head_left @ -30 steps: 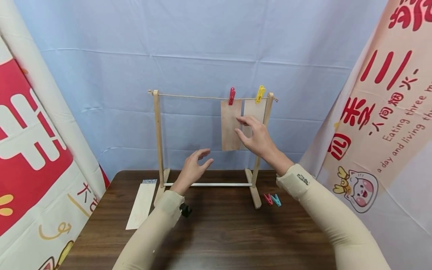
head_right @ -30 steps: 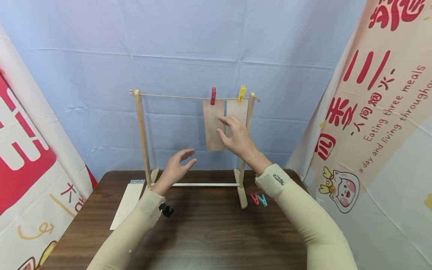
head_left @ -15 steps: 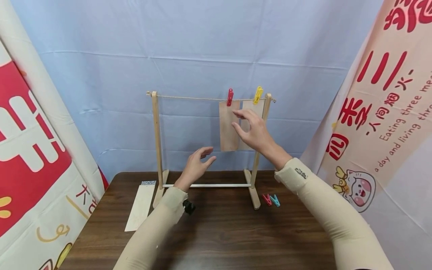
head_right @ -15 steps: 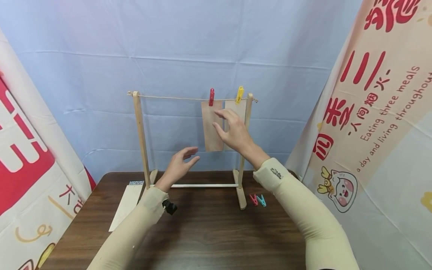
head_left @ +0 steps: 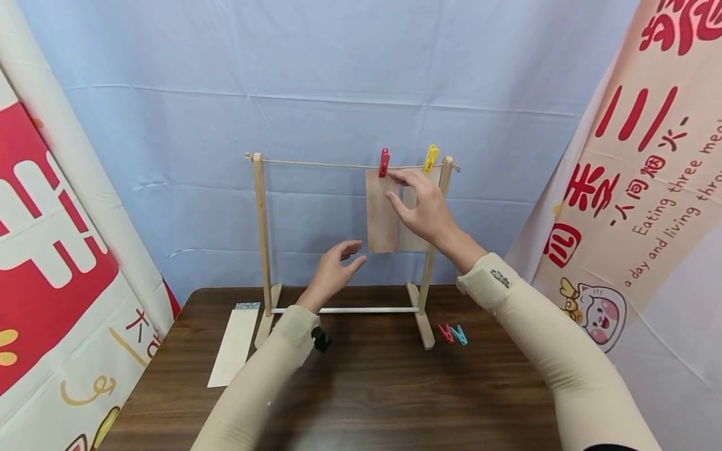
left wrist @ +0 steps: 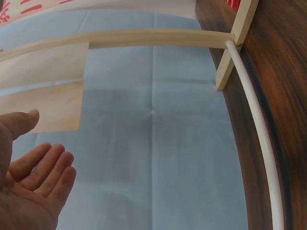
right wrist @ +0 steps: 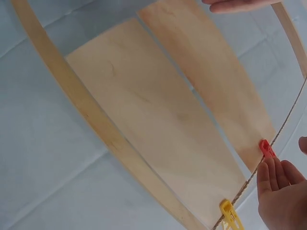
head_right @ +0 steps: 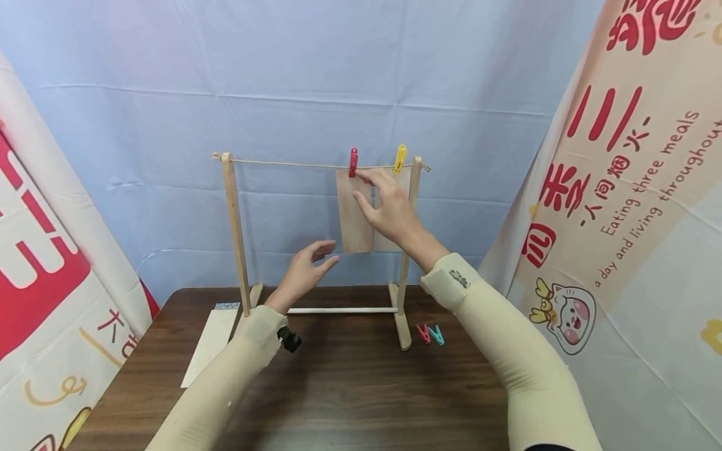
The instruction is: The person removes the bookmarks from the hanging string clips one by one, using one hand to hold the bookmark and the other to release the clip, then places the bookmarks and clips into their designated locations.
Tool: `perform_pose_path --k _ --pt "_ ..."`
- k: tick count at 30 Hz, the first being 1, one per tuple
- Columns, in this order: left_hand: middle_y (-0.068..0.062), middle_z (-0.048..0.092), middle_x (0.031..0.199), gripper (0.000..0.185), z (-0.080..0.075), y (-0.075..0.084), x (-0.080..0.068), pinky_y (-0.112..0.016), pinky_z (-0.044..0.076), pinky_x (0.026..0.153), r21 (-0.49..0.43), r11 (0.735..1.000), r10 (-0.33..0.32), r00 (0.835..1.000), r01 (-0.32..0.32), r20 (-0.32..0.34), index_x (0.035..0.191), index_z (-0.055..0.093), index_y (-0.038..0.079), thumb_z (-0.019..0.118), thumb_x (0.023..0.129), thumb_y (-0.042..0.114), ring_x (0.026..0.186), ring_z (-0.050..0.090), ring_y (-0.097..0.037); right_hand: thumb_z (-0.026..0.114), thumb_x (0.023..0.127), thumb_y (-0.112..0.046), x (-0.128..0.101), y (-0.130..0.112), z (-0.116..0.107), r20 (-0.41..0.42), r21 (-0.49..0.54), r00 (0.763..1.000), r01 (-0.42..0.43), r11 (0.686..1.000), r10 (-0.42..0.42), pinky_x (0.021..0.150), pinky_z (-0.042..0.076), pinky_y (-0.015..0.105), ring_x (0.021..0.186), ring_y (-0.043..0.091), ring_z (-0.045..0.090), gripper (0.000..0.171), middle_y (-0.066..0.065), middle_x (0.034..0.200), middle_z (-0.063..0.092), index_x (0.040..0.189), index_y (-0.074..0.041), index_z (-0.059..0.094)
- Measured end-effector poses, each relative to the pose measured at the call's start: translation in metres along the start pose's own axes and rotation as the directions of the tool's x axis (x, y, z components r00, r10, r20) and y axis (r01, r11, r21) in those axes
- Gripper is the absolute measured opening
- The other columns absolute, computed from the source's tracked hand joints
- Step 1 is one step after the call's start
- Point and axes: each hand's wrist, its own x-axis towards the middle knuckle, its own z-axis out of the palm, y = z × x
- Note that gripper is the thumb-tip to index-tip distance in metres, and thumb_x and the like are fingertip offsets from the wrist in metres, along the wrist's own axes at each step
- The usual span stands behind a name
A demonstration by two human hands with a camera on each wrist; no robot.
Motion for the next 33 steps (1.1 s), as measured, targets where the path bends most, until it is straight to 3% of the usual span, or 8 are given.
perform_pose_path --k 12,21,33 --pt "-0.011 0.066 0.145 0.046 0.005 0.001 0.014 -0.039 0.049 0.115 -0.012 1.0 -0.001 1.0 0.001 0.009 0.147 0.064 0.008 0.074 0.105 0.025 0.133 0.064 -0.027 0.077 0.101 -0.01 0.013 0.002 0.0 -0.051 -0.012 0.998 -0.026 1.0 0.025 0.108 0.052 0.049 0.12 0.035 0.063 0.043 0.023 0.132 0.066 0.139 0.007 0.065" --pt "-0.013 0.067 0.144 0.045 0.009 -0.001 0.022 -0.049 0.049 0.115 -0.036 0.999 -0.028 0.999 0.029 0.029 0.146 0.064 0.008 0.074 0.105 0.026 0.134 0.063 -0.032 0.076 0.103 -0.016 0.024 0.002 0.002 -0.046 -0.003 0.996 -0.07 0.998 0.07 0.112 0.05 0.046 0.126 0.036 0.062 0.047 0.024 0.135 0.064 0.142 0.005 0.062" --pt "-0.013 0.07 0.138 0.045 0.016 -0.003 0.028 -0.041 0.051 0.114 -0.025 0.999 -0.027 0.999 0.028 0.048 0.144 0.065 0.006 0.073 0.106 0.027 0.13 0.066 -0.029 0.077 0.102 -0.014 0.035 0.008 0.004 -0.064 0.006 0.994 -0.087 0.996 0.087 0.111 0.05 0.048 0.125 0.037 0.062 0.048 0.024 0.134 0.065 0.144 0.006 0.062"
